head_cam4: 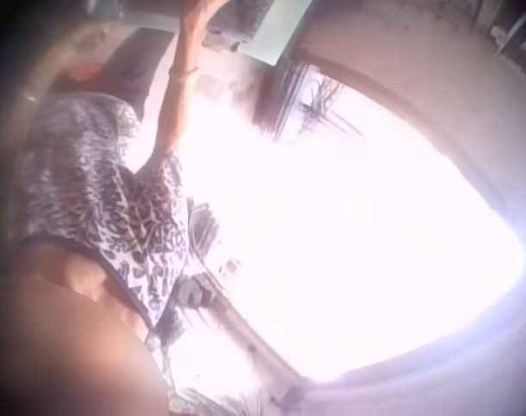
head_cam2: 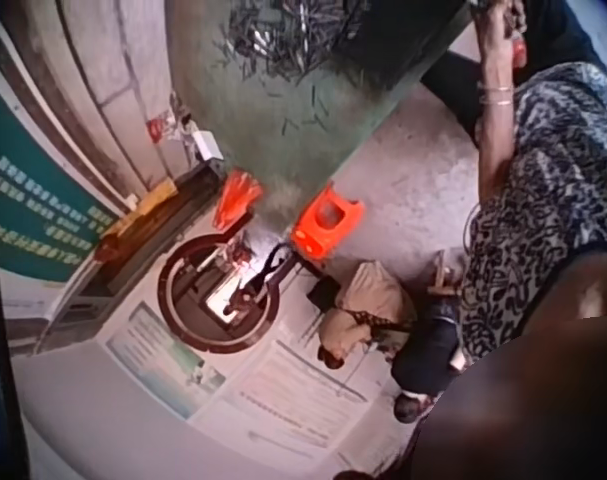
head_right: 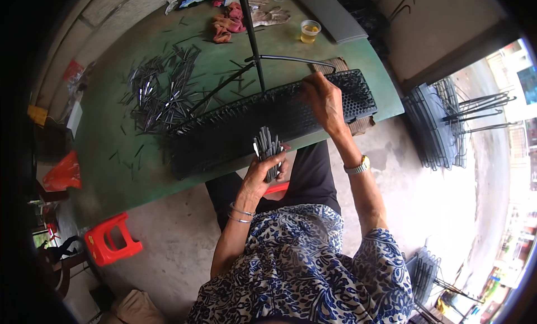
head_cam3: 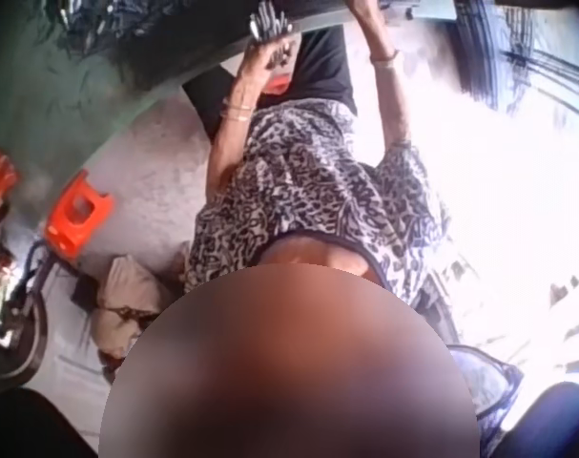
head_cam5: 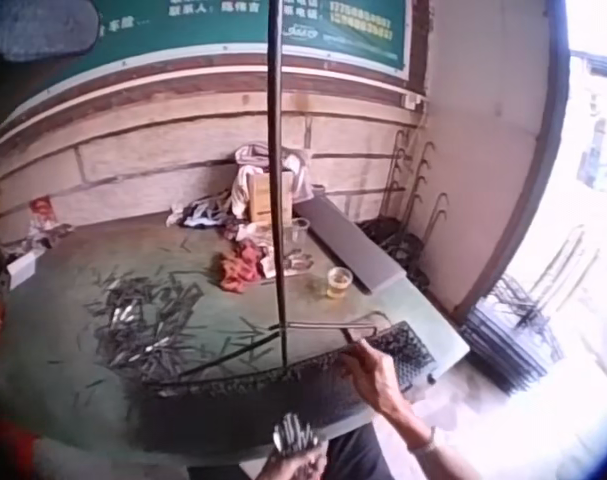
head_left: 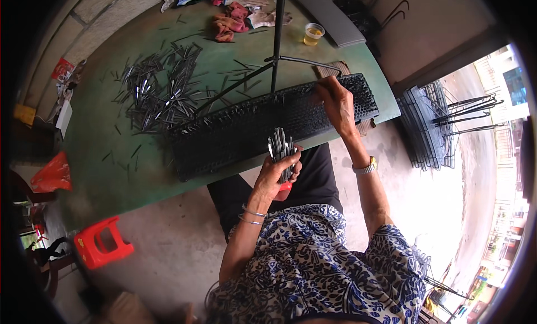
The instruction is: Inserting small metal pins into a black perforated mesh strip and using pliers to secure or manipulate them.
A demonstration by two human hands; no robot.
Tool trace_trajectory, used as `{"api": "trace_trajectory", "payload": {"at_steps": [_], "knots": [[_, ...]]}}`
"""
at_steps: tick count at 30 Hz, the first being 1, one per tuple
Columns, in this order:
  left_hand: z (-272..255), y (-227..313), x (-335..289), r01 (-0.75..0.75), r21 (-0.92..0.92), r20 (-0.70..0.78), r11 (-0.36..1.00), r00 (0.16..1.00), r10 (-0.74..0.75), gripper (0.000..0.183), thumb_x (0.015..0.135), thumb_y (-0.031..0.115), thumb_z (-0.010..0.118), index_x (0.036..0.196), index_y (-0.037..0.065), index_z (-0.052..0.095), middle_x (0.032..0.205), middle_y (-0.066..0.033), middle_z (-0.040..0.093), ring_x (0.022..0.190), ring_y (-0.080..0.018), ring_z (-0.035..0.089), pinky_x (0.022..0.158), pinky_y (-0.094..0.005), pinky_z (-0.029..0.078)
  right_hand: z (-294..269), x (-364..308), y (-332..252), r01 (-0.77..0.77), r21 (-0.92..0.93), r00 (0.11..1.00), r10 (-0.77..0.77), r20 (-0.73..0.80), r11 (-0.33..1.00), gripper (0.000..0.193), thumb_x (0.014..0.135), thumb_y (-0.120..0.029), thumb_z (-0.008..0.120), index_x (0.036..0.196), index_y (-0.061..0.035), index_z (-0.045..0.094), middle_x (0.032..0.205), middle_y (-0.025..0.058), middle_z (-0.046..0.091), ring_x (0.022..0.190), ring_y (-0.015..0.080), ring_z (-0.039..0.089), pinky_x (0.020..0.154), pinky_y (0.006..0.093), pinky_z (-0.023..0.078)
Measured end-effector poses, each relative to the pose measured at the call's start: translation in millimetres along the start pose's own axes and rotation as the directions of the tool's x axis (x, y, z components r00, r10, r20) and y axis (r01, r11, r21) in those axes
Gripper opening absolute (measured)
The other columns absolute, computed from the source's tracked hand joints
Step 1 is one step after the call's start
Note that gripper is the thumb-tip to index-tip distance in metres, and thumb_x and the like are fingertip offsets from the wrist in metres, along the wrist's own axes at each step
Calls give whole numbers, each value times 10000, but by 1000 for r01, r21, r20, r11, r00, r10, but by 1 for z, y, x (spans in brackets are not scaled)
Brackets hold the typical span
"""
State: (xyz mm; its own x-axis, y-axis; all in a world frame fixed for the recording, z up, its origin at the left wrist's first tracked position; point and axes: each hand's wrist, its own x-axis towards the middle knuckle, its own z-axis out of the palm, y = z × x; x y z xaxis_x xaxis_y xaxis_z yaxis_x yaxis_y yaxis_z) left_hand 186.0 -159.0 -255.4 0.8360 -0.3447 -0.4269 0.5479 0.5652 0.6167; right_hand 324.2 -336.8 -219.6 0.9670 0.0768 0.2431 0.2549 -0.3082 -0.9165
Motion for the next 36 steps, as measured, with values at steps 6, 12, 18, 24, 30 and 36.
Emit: {"api": "trace_trajectory", "payload": {"at_steps": [6,12,18,24,30,36], "knots": [[0,-13,7,62,-77,79,995,995,-56,291,842,204,697,1083,76,594,681,-25,545,554,-101,515,489,-228,415,-5,8,6,52,-32,989,-47,138,998,87,922,-40,531,947,19,589,808,76,641,725,113,632,684,255,510],[9,-12,7,71,-67,89,995,994,-65,288,838,202,704,1079,87,596,699,-15,542,588,-103,531,500,-233,432,-17,19,16,31,-90,989,-17,146,995,91,927,-58,533,944,9,592,800,53,638,744,115,632,698,260,507],[11,-14,10,81,-63,93,995,993,-75,295,839,214,703,1080,82,596,688,-7,539,588,-98,527,498,-231,419,-25,25,21,56,-63,984,-44,172,996,103,932,-73,534,955,10,591,795,46,637,755,112,627,705,261,509],[16,-16,11,79,-61,104,995,992,-73,295,844,213,697,1083,74,593,671,-9,535,577,-93,518,497,-229,407,-13,23,26,106,-74,972,-87,220,992,104,926,-65,537,976,7,594,805,59,627,758,118,632,703,263,512],[16,-15,12,83,-38,110,996,991,-78,287,843,189,696,1079,61,593,673,-14,543,572,-93,521,494,-230,407,-13,27,25,240,-125,939,-198,282,963,92,913,-52,543,954,17,589,786,76,615,730,144,635,680,274,509],[20,-19,14,87,-22,119,996,989,-84,285,838,167,701,1076,52,594,674,-19,549,569,-96,527,486,-230,405,-16,23,28,432,-292,889,-350,295,853,100,876,-71,598,964,-31,624,891,106,581,805,230,624,717,331,505]]}}
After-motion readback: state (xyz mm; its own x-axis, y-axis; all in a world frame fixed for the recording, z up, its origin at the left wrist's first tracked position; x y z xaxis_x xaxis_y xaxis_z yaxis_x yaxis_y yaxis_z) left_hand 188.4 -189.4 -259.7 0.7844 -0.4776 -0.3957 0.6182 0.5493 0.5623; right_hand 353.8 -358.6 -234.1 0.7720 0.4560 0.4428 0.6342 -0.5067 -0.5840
